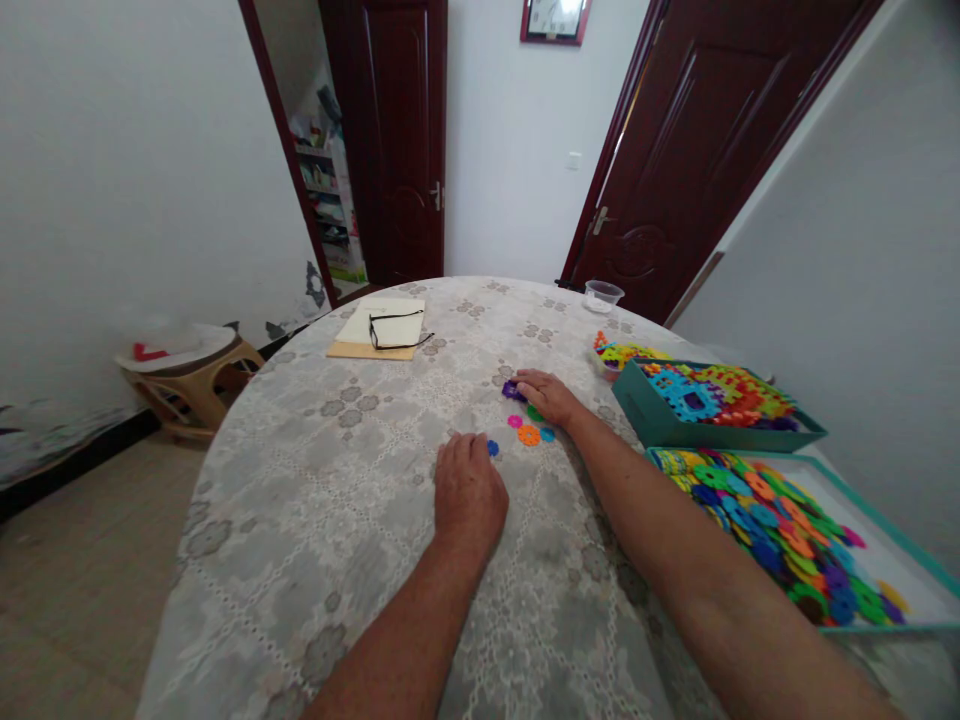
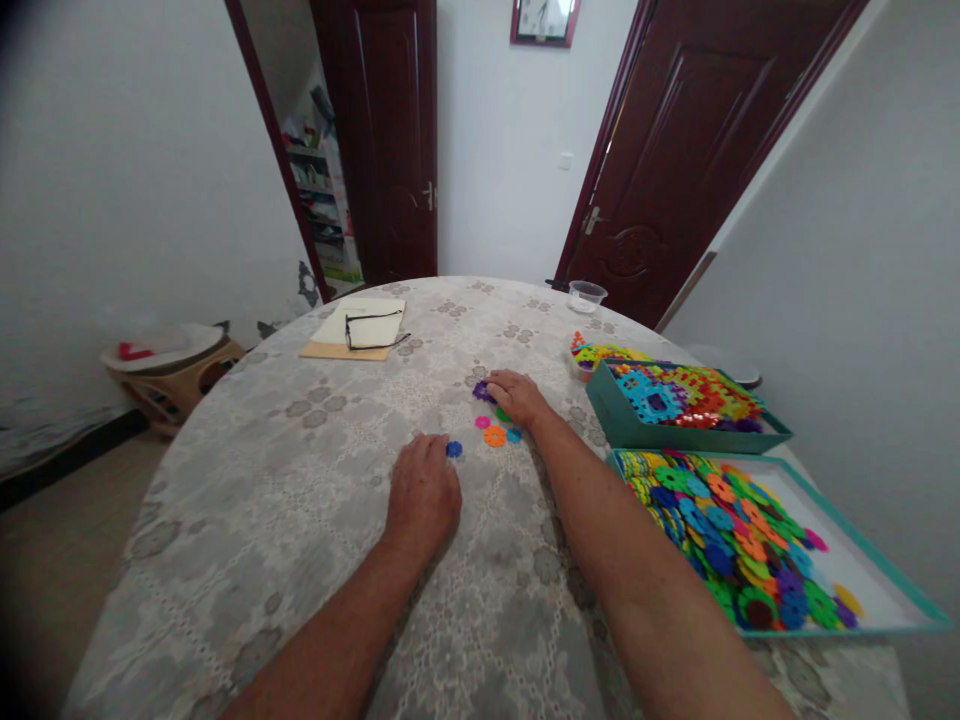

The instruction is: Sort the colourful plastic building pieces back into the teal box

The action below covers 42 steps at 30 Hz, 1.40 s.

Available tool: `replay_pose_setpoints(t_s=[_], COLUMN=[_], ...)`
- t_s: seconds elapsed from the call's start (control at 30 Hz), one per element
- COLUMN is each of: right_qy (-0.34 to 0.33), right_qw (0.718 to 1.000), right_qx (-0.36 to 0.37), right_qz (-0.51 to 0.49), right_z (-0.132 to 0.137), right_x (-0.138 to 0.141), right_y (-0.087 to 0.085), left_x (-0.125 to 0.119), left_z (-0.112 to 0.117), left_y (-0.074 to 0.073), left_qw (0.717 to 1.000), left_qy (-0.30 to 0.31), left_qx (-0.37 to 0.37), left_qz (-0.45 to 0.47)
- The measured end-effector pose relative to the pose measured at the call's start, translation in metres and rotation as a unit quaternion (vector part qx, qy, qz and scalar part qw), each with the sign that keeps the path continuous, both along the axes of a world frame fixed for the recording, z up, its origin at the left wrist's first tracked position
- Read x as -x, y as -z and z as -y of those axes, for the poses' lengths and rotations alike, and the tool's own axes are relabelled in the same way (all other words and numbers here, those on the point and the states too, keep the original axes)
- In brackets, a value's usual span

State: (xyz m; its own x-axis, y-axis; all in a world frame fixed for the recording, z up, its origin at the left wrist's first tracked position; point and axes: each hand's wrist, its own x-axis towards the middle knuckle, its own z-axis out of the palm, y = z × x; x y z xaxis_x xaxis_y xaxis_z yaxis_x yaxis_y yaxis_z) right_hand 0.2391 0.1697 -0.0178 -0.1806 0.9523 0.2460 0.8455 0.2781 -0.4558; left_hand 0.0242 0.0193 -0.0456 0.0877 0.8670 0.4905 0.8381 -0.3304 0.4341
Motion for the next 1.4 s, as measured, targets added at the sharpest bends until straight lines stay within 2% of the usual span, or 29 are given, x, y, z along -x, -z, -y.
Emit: replay_pose_setpoints(t_s=[0.2, 0.37, 0.57, 0.67, 0.8, 0.87, 0.93, 1.0, 1.07, 1.13, 1.27, 1.4], right_qy=[-0.096, -0.123, -0.139, -0.101, 0.002, 0.078, 0.14, 0.169, 0.161, 0.134, 0.096, 0.082], right_qw=[0.995, 0.991, 0.985, 0.972, 0.892, 0.871, 0.887, 0.927, 0.965, 0.986, 0.995, 0.996], right_qx=[-0.001, -0.028, -0.026, 0.038, 0.104, 0.094, 0.079, 0.053, 0.015, -0.01, 0.006, 0.014], right_qz=[0.0, -0.035, -0.1, -0.21, -0.439, -0.475, -0.432, -0.33, -0.205, -0.103, 0.001, 0.017], right_z=[0.062, 0.116, 0.162, 0.175, 0.186, 0.192, 0.199, 0.206, 0.212, 0.215, 0.215, 0.213], right_x=[0.008, 0.016, 0.017, 0.009, -0.007, -0.014, -0.02, -0.024, -0.026, -0.025, -0.019, -0.015], right_y=[0.003, 0.004, -0.003, -0.007, -0.002, 0.003, 0.008, 0.009, 0.006, 0.002, -0.003, -0.005], left_x=[0.002, 0.003, -0.001, -0.003, -0.004, -0.003, -0.001, 0.001, 0.002, 0.003, -0.002, -0.008], left_z=[0.0, 0.0, 0.004, 0.008, 0.009, 0.008, 0.006, 0.006, 0.007, 0.009, 0.015, 0.018], left_y=[-0.01, -0.017, -0.019, -0.02, -0.022, -0.023, -0.024, -0.025, -0.028, -0.031, -0.039, -0.04], left_qw=[0.999, 0.995, 0.983, 0.972, 0.953, 0.953, 0.957, 0.961, 0.965, 0.968, 0.966, 0.963], left_qy=[0.032, 0.096, 0.17, 0.227, 0.296, 0.295, 0.284, 0.274, 0.259, 0.243, 0.238, 0.246], left_qx=[-0.009, 0.03, 0.065, 0.063, 0.06, 0.064, 0.054, 0.035, 0.025, 0.027, 0.042, 0.055], left_qz=[-0.024, -0.024, -0.01, -0.011, -0.019, -0.021, -0.019, -0.023, -0.038, -0.061, -0.093, -0.099])
